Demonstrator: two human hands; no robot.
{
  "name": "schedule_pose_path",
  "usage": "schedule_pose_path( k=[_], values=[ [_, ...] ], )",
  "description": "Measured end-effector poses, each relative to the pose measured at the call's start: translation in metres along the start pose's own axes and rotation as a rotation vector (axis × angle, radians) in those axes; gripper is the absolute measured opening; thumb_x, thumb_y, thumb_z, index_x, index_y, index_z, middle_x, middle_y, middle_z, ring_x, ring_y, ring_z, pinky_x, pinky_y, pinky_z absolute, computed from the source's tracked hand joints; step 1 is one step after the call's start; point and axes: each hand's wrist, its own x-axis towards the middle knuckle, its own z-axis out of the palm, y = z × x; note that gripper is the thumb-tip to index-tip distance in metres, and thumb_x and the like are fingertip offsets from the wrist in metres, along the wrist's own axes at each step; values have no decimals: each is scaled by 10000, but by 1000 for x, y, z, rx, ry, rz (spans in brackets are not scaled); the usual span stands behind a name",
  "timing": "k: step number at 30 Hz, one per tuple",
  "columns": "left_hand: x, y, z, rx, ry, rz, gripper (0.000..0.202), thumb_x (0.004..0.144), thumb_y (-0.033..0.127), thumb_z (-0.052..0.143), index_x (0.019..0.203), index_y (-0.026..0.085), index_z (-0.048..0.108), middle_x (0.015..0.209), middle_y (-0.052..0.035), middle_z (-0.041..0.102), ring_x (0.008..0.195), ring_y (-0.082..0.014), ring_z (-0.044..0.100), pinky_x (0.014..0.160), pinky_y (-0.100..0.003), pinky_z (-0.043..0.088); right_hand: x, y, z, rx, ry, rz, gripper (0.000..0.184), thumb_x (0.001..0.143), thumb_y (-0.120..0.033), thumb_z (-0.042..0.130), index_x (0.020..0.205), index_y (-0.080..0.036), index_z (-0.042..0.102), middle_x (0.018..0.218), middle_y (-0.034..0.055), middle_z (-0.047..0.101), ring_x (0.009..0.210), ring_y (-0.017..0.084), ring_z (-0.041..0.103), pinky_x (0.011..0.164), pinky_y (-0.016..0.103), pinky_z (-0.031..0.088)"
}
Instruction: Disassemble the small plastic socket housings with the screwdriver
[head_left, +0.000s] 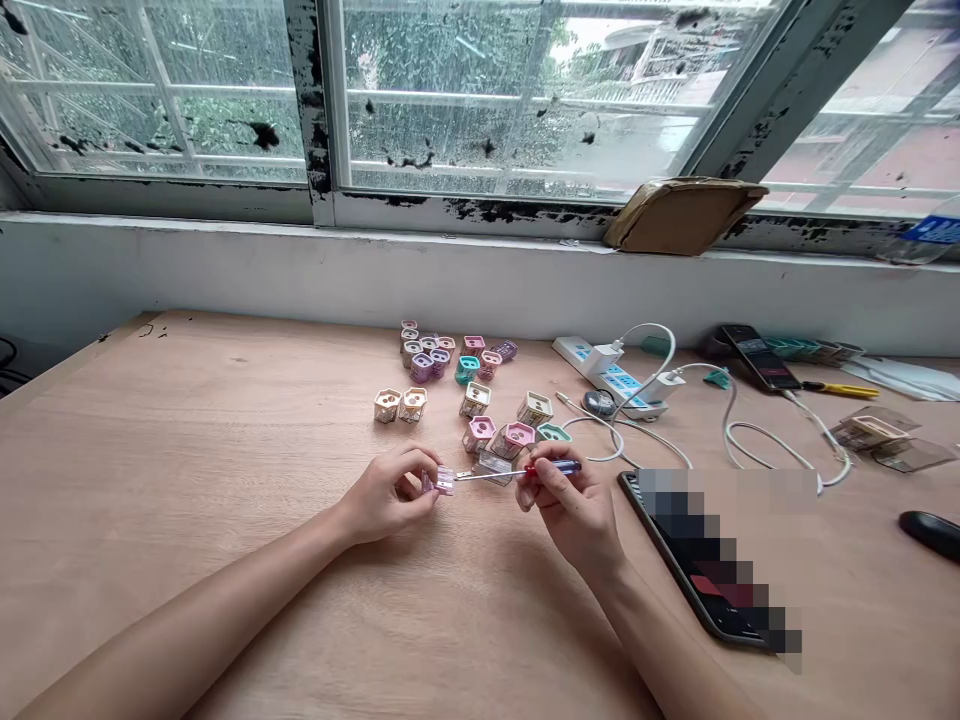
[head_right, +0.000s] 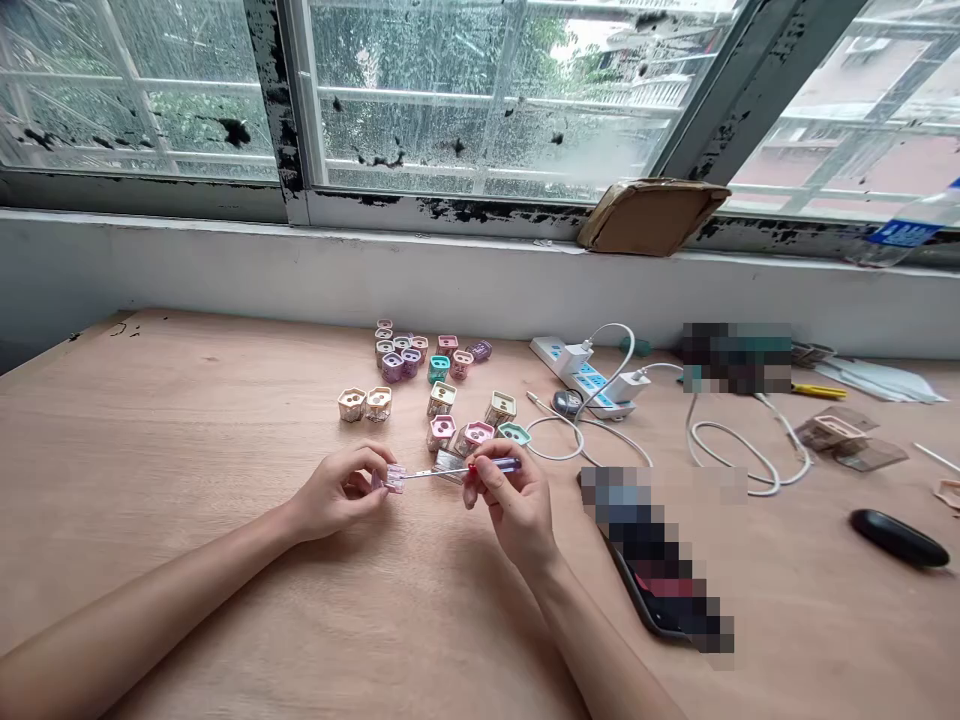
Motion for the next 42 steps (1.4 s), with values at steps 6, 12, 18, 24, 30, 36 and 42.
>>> schedule_pose_path(
  k=[6, 12, 18, 24, 30, 36, 42],
  values=[
    [2, -6, 0, -97, 105, -67, 113, 859, 230, 667, 917, 165, 594, 1071, -73, 602, 832, -126, 624, 517, -134, 447, -1, 3, 1, -87, -95, -25, 242, 820, -413, 825, 911, -209, 730, 726, 17, 648, 551, 154, 606, 496, 290, 537],
    [2, -5, 0, -124, 125, -89, 126, 870, 248, 668, 909, 163, 582, 1066, -78, 602, 878, -144, 648, 545, -145, 457, -1, 8, -4, -198, -102, -68, 205, 827, -368, 824, 926, -203, 753, 801, 41, 692, 594, 163, 633, 555, 305, 565],
    [2, -2, 0, -96, 125, -69, 92, 867, 214, 653, 906, 165, 585, 1069, -77, 594, 880, -152, 670, 511, -138, 445, -1, 8, -5, -194, -136, -70, 171, 839, -349, 812, 912, -208, 746, 929, 66, 702, 618, 163, 637, 577, 320, 581],
    [1, -2, 1, -68, 121, -41, 83, 858, 184, 638, 925, 163, 593, 1090, -78, 591, 879, -150, 684, 530, -136, 489, -1, 7, -3, -186, -150, -71, 187, 831, -362, 817, 890, -207, 731, 921, 62, 689, 610, 160, 629, 575, 320, 582],
    [1, -1, 0, -41, 129, -31, 93, 859, 203, 652, 928, 163, 605, 1087, -73, 596, 832, -124, 651, 543, -142, 504, -1, 8, -3, -165, -162, -73, 165, 839, -347, 813, 885, -212, 731, 933, 58, 679, 621, 154, 621, 589, 311, 577],
    [1, -2, 0, -18, 129, -8, 88, 855, 191, 658, 927, 163, 615, 1079, -62, 588, 806, -106, 618, 551, -141, 513, -1, 7, -5, -149, -167, -68, 153, 833, -327, 819, 875, -210, 729, 945, 58, 670, 641, 157, 622, 602, 312, 571],
    [1, -3, 1, -9, 120, -2, 85, 861, 198, 660, 926, 160, 622, 1079, -63, 582, 786, -96, 601, 561, -141, 523, -1, 9, -7, -139, -176, -62, 128, 841, -307, 814, 881, -216, 733, 950, 52, 666, 659, 150, 620, 604, 289, 554]
  ],
)
